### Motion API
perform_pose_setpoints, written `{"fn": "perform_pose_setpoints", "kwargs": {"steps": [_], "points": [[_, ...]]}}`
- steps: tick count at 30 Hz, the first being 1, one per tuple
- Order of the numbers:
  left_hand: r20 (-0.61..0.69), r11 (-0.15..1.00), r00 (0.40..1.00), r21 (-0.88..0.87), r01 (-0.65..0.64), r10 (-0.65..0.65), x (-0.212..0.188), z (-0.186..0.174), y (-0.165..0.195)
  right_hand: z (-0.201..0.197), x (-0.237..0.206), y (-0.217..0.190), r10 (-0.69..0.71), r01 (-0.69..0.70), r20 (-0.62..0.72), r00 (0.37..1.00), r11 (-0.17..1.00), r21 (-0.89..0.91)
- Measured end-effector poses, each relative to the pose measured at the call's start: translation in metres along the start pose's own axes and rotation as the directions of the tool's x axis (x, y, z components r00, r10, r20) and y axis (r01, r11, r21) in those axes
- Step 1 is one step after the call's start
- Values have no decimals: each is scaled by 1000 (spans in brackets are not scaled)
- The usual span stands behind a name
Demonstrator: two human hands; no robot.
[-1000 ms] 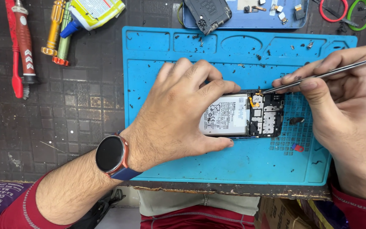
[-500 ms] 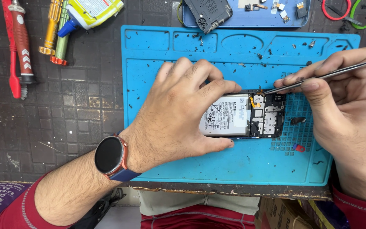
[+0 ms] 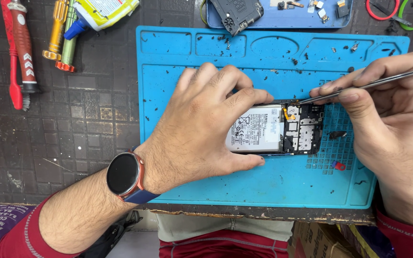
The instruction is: The person repairs a disassembled smartphone on a blue silicone mat. They apply adhesive from a tube along the phone frame, press the battery and components into place, then use tweezers and a metal pry tool to adjust and press the frame edges together.
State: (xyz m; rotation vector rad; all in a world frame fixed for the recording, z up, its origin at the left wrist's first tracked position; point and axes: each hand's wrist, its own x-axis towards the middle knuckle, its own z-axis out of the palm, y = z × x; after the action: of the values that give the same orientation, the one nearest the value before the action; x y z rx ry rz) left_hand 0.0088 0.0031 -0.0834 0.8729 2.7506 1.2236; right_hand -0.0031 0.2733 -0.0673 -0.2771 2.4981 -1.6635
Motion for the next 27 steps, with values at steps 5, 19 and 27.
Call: {"fn": "perform_pose_setpoints", "kwargs": {"steps": [5, 19, 27], "points": [[1, 1000, 1000, -1, -2, 2, 0, 0, -1, 1, 0, 1, -1, 1, -17, 1000, 1000, 19], [3, 1000, 1000, 7, -6, 6, -2, 1, -3, 1, 1, 4, -42, 42, 11, 999, 999, -11], [1, 1000, 1000, 5, -8, 8, -2, 1, -2, 1, -1, 3, -48, 48, 15, 999, 998, -46]]}}
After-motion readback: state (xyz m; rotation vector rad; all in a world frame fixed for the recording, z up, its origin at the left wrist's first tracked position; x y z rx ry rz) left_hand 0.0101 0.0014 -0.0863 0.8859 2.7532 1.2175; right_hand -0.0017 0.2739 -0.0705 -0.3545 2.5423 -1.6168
